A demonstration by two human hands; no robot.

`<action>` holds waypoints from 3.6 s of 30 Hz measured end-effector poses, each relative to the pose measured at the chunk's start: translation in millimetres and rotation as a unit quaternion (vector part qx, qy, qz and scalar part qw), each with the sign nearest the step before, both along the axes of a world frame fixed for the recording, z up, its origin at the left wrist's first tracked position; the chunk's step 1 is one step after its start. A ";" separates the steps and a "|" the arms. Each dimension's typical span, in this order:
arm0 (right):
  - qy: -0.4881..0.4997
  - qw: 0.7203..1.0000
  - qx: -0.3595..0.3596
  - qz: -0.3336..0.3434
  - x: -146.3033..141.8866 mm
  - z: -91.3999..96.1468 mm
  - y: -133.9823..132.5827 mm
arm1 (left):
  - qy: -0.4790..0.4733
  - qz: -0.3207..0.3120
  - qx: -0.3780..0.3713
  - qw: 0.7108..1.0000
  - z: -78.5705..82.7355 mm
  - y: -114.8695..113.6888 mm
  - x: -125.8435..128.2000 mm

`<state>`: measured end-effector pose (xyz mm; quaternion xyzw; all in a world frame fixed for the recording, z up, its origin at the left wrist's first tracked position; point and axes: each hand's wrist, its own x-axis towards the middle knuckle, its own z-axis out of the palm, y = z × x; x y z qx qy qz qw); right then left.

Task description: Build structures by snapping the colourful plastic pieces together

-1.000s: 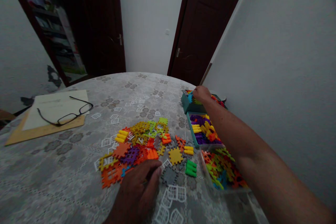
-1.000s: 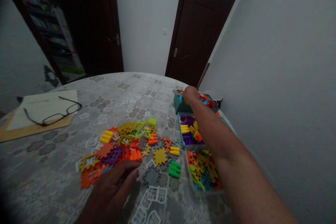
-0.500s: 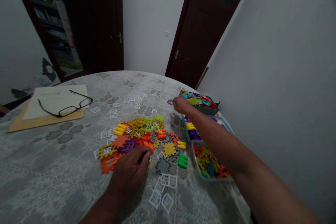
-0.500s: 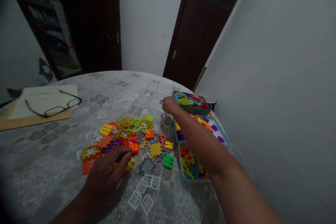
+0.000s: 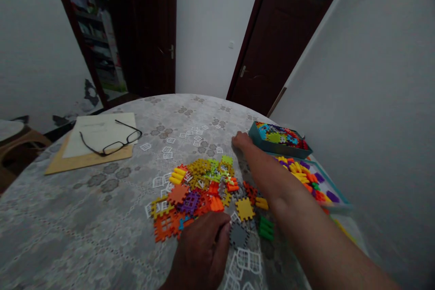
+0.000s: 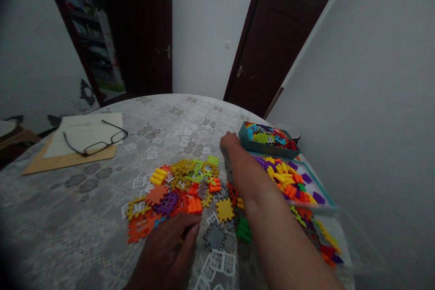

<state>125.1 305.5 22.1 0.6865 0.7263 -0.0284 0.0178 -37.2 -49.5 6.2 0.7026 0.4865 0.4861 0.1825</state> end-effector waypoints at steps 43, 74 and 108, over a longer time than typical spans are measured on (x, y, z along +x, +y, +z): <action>0.137 0.950 0.199 -0.198 131.5 92.1 -34.0 | -0.170 0.115 -0.043 0.978 18.0 6.3 -12.1; 0.058 0.998 0.008 -0.031 33.7 -4.2 -299.0 | -0.204 0.123 -0.097 0.966 8.0 21.7 -16.0; 0.146 0.988 -0.001 0.045 63.8 9.6 -347.8 | -0.291 0.111 -0.171 0.935 3.7 31.8 -17.4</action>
